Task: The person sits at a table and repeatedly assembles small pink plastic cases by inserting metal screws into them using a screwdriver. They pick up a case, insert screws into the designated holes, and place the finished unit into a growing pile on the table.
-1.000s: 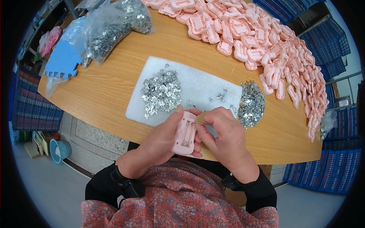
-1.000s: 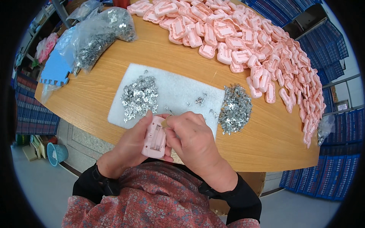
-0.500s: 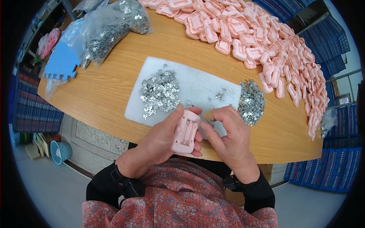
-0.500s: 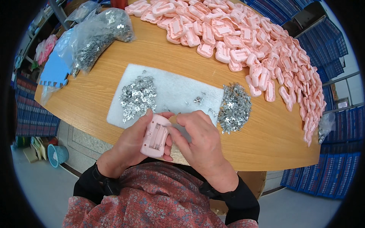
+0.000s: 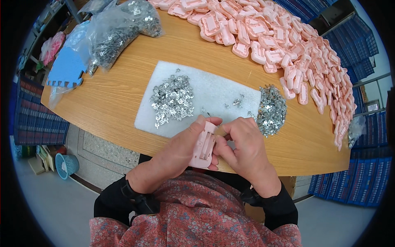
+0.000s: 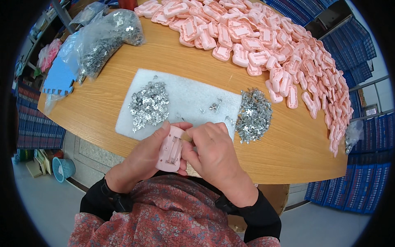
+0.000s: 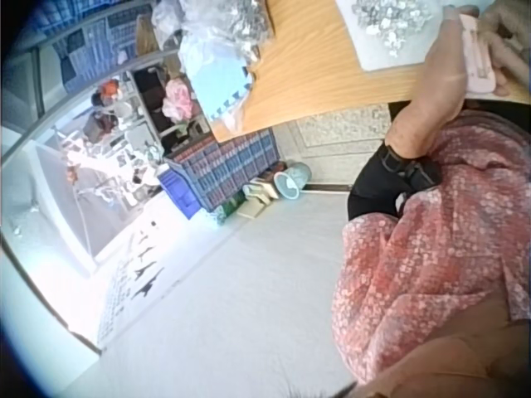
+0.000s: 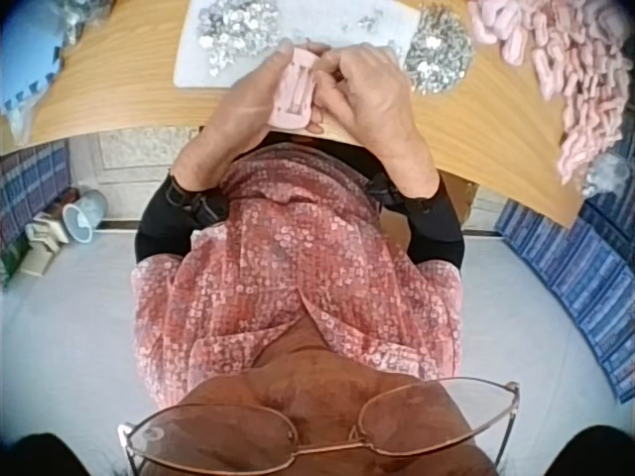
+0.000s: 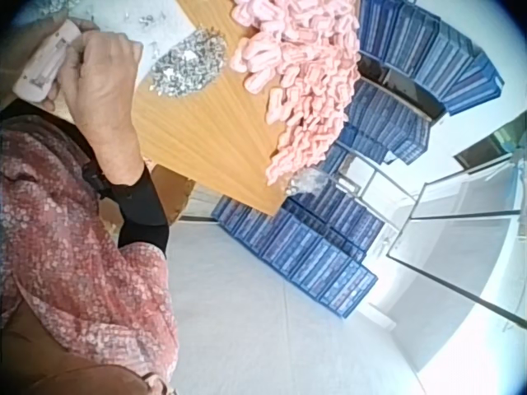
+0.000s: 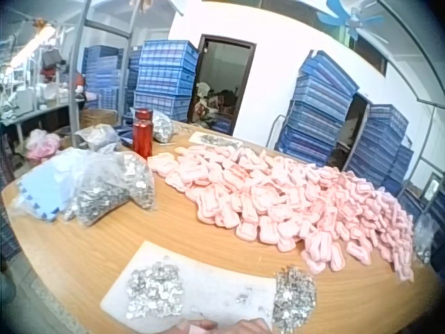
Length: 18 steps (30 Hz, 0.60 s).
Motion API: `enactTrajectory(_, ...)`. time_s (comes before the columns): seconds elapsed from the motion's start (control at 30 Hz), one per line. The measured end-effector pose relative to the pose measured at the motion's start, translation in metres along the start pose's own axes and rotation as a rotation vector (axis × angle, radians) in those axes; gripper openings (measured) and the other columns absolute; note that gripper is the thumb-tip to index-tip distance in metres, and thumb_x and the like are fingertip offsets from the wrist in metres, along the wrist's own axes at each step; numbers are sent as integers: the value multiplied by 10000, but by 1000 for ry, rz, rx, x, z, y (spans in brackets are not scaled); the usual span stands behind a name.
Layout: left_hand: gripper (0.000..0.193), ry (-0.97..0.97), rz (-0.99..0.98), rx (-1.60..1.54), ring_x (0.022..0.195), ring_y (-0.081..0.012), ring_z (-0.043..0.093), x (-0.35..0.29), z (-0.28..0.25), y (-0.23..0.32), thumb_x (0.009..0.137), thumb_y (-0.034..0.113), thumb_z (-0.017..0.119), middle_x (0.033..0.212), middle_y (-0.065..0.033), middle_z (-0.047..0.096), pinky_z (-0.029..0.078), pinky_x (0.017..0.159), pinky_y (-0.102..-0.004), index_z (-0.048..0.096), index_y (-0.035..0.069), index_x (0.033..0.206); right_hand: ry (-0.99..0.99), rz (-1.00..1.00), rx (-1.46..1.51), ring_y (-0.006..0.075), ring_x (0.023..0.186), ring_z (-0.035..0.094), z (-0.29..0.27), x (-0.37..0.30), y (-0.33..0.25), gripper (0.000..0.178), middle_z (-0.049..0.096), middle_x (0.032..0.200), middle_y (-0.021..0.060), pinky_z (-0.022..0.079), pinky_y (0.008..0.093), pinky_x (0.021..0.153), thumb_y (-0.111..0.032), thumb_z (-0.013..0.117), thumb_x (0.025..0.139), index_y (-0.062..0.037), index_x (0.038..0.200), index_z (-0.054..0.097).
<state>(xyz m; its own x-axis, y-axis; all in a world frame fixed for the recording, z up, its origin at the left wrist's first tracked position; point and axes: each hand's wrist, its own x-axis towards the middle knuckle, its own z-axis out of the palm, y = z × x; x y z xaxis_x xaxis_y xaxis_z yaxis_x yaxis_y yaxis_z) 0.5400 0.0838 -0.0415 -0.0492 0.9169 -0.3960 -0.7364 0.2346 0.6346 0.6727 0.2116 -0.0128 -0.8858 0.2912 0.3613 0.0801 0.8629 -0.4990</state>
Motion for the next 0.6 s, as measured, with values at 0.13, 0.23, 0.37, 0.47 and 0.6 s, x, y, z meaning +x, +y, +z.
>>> enactTrajectory(0.13,614,-10,-13,-41,706,-229,678,2,-4,-2,1073,490,206,919,-128,661,607,682,-390,386,27,1435,13,46,69,299,780,598,3,-4,6,191,599,825,89,432,395,716,-45,732,783,-59,918,598)
enactTrajectory(0.23,623,-23,-31,-91,720,-256,689,3,-6,-2,1069,504,200,916,-141,666,607,678,-408,372,36,1443,48,85,113,293,798,613,2,-4,4,210,619,868,105,450,382,719,-62,732,809,-44,974,604)
enactTrajectory(0.37,639,-105,-13,-121,754,-229,679,1,-7,3,1058,548,262,946,-114,652,595,720,-377,366,68,1466,50,304,225,189,786,627,-4,-2,-4,222,644,914,78,483,304,714,-83,691,899,-12,1080,584)
enactTrajectory(0.47,623,-143,-31,-106,768,-230,681,2,-5,3,1064,537,255,988,-127,666,587,731,-364,381,67,1453,-36,616,967,78,789,594,-2,-3,-7,205,640,936,26,488,230,718,-85,630,965,-3,1140,563)
enactTrajectory(0.6,520,14,151,311,906,-169,654,1,-4,3,1086,419,293,1078,-108,645,544,814,-307,430,49,1424,-73,676,1096,33,806,564,-4,-8,10,181,627,944,-8,479,204,714,-77,600,985,-12,1151,567)
